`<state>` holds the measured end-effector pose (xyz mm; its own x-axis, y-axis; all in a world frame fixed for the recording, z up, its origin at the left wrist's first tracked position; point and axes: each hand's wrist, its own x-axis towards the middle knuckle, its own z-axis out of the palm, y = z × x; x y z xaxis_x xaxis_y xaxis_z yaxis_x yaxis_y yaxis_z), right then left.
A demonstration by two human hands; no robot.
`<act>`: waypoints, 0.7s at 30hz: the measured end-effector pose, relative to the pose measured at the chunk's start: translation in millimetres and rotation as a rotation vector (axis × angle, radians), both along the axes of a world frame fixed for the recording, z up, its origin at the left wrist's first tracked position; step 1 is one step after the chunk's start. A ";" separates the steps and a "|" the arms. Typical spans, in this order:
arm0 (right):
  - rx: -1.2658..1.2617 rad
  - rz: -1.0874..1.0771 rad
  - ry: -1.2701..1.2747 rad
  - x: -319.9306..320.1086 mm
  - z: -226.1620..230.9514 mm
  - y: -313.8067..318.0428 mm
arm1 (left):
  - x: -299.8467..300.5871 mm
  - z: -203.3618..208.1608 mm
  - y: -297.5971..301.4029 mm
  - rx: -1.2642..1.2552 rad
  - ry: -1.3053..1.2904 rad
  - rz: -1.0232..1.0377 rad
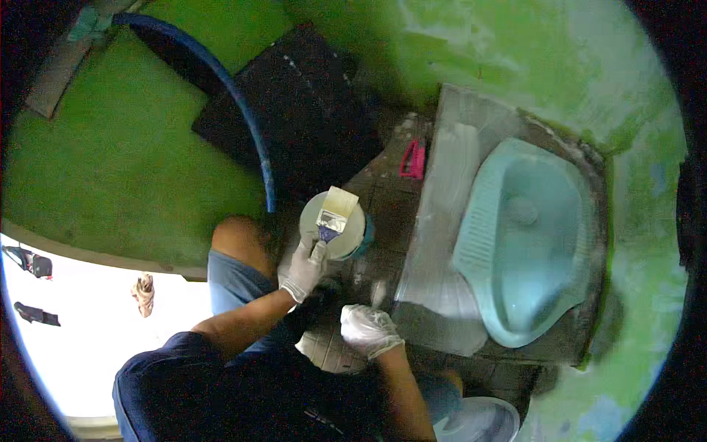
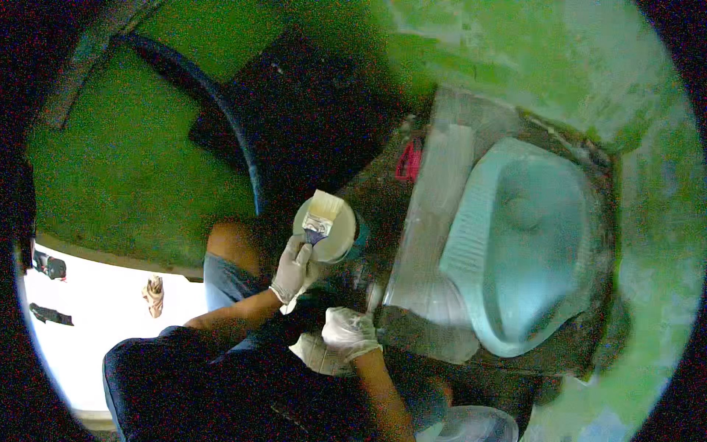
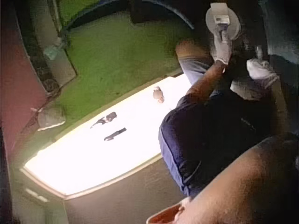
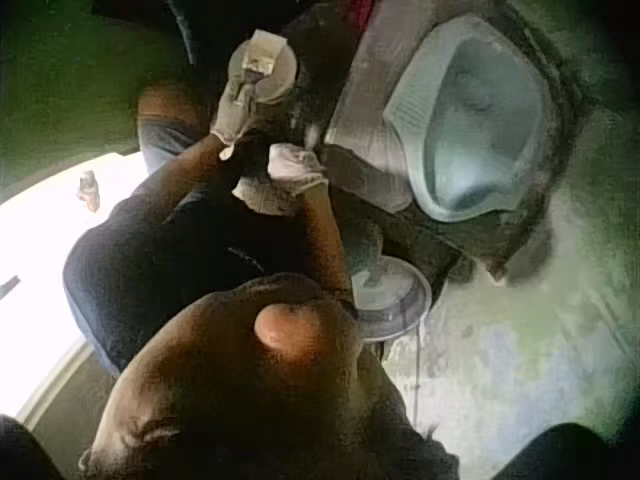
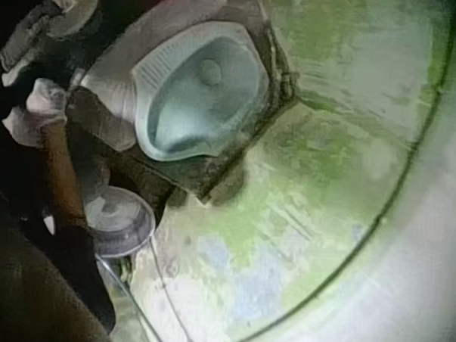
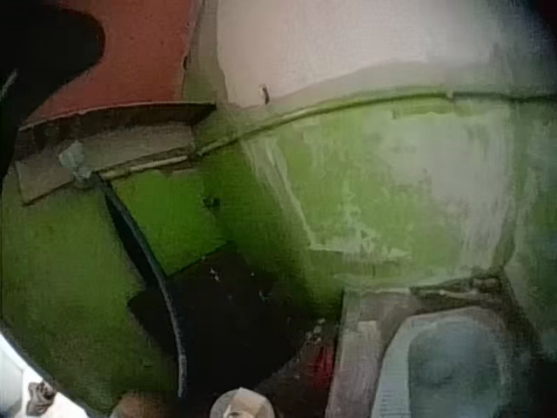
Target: The person paints a bathroom wall and the base of a squat toilet using a paint brush and paint from a bucket.
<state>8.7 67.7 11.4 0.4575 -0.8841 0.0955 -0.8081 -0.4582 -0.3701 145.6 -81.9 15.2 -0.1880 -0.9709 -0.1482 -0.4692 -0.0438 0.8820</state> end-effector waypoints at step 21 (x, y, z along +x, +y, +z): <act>0.463 -0.542 -0.225 -1.7 8.6 48.9 | -458.7 -2.9 -226.3 -0.593 -0.407 -0.472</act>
